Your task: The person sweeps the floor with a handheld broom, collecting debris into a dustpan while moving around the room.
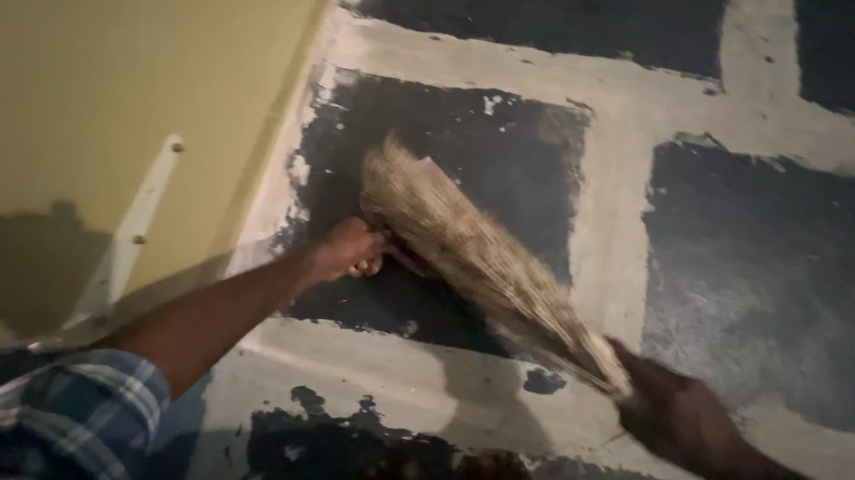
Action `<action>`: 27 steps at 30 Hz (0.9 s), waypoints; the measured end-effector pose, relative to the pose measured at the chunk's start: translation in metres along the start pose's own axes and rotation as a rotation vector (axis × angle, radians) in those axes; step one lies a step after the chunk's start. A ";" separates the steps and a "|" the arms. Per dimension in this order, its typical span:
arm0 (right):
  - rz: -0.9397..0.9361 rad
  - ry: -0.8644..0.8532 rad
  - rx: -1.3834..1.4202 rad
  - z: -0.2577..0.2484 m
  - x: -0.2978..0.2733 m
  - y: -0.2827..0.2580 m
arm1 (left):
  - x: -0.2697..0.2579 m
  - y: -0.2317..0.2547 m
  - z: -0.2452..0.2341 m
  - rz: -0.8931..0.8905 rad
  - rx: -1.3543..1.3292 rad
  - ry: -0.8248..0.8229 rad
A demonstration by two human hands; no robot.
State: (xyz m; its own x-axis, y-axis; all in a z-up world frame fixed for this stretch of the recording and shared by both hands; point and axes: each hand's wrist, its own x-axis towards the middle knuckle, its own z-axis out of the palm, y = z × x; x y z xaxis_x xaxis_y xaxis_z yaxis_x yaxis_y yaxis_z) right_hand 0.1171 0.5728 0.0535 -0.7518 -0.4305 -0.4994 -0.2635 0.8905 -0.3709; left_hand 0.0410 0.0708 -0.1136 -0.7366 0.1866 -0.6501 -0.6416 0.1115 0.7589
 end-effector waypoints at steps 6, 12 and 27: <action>0.019 0.274 -0.107 -0.071 0.066 0.007 | -0.029 -0.004 -0.034 0.013 0.113 -0.015; 0.015 0.405 -0.189 -0.106 0.139 0.015 | -0.024 -0.017 -0.064 -0.275 0.117 0.098; 0.075 -0.181 -0.151 -0.025 0.069 -0.026 | 0.045 0.006 -0.045 -0.204 0.032 0.072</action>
State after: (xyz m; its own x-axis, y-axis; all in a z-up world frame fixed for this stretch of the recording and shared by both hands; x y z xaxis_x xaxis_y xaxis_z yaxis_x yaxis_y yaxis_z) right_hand 0.0567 0.5239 0.0481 -0.6559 -0.3695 -0.6582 -0.3088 0.9270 -0.2127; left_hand -0.0053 0.0360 -0.1401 -0.6063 0.0872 -0.7904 -0.7726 0.1709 0.6115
